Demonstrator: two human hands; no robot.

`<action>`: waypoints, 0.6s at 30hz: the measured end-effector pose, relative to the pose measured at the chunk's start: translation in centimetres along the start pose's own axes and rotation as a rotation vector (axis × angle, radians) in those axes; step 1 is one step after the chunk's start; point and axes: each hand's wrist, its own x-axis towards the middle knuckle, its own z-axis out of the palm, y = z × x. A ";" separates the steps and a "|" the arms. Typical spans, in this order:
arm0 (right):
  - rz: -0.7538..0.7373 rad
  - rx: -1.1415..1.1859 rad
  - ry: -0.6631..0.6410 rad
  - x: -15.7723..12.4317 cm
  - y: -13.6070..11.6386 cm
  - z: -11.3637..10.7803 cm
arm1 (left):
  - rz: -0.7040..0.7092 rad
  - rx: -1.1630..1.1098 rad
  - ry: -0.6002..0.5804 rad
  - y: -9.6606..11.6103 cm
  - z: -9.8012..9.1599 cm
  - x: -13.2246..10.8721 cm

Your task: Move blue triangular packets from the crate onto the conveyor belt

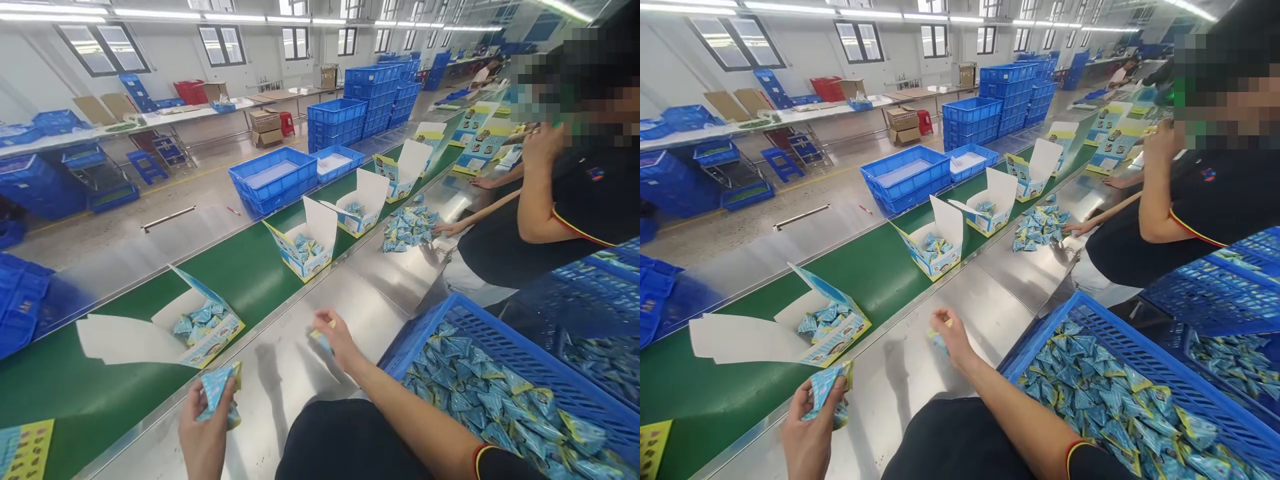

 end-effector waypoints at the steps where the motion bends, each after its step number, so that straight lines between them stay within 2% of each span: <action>1: 0.017 -0.014 -0.046 0.4 0.0 -0.1 | 0.002 -0.003 -0.002 0.1 0.1 0.1; 3: 0.054 -0.031 -0.119 1.4 0.0 -0.5 | -0.004 0.001 0.003 0.1 0.3 0.2; 7: 0.053 0.027 -0.031 3.1 0.2 -1.3 | -0.024 0.056 0.030 -0.7 1.1 -0.2; 11: 0.145 -0.006 -0.204 3.7 1.3 -1.1 | -0.069 0.066 -0.013 -1.1 2.9 -1.4; 14: 0.157 0.030 -0.181 3.7 2.3 -0.9 | -0.043 0.043 0.040 -0.8 4.3 -1.9; 18: 0.219 -0.015 -0.269 4.1 3.7 -1.7 | -0.021 0.008 0.022 -0.1 5.6 -1.5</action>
